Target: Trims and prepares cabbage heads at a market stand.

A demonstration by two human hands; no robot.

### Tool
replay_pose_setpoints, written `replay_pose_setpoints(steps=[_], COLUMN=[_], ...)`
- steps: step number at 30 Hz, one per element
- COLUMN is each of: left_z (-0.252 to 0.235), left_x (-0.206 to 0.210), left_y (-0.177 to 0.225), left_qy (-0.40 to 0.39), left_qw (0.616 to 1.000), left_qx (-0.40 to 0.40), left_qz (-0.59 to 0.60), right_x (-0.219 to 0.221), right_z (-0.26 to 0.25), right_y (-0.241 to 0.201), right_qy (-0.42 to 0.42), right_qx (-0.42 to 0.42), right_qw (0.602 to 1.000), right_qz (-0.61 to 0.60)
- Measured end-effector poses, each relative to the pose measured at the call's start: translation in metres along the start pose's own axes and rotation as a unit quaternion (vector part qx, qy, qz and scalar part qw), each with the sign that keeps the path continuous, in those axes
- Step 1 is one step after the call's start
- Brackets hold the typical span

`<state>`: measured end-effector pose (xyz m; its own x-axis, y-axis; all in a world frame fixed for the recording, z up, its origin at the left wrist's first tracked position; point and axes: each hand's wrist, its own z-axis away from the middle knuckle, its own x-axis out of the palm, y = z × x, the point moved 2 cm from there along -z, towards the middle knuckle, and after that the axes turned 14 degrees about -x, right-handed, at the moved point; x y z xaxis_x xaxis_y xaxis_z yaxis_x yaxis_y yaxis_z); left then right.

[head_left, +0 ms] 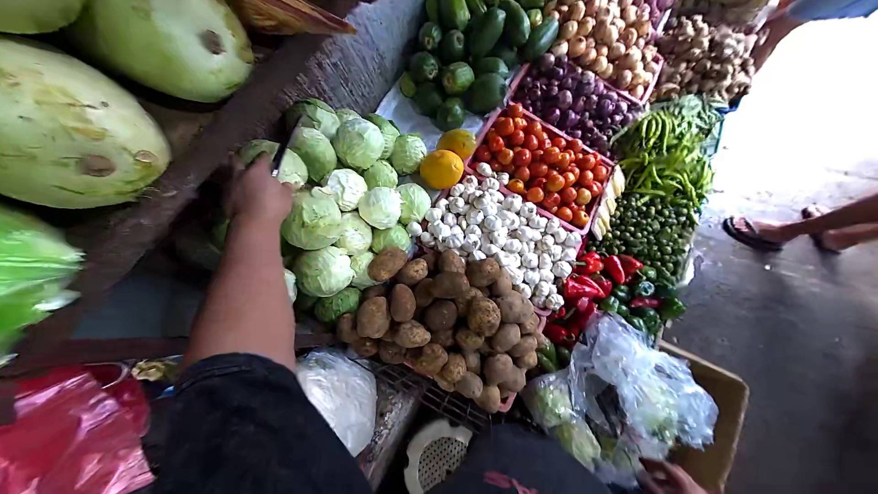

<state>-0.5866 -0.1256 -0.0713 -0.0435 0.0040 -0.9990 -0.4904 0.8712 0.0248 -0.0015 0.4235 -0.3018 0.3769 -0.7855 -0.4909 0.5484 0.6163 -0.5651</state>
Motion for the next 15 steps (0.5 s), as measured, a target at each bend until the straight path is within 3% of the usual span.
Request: replay_pose_setpoints(steps=[3, 5, 7, 9, 10, 12, 15], left_z=[0.049, 0.137, 0.23, 0.326, 0.374, 0.457, 0.537], left_x=[0.0, -0.001, 0.01, 0.053, 0.076, 0.118, 0.148], left_y=[0.002, 0.041, 0.06, 0.061, 0.063, 0.064, 0.046], left_qy=[0.009, -0.116, -0.158, -0.235, -0.319, -0.465, -0.561], left_qw=[0.997, 0.988, 0.958, 0.914, 0.881, 0.826, 0.797], left_qx=[0.074, 0.056, 0.096, 0.126, 0.114, 0.06, 0.047], left_qz=[0.009, 0.085, 0.221, 0.306, 0.331, 0.311, 0.219], right_x=[0.012, 0.013, 0.015, 0.02, 0.024, 0.028, 0.018], right_z=[-0.002, -0.002, -0.019, -0.038, -0.049, -0.072, -0.091], right_y=[0.014, 0.016, 0.016, 0.017, 0.018, 0.019, 0.027], right_qy=[0.006, 0.007, 0.034, 0.055, 0.052, 0.015, 0.02], right_qx=[0.008, 0.015, -0.012, -0.046, -0.056, -0.054, 0.013], right_qw=[1.0, 1.0, 0.999, 0.997, 0.997, 0.998, 1.0], right_qz=[-0.004, -0.02, -0.029, -0.033, -0.033, -0.024, -0.008])
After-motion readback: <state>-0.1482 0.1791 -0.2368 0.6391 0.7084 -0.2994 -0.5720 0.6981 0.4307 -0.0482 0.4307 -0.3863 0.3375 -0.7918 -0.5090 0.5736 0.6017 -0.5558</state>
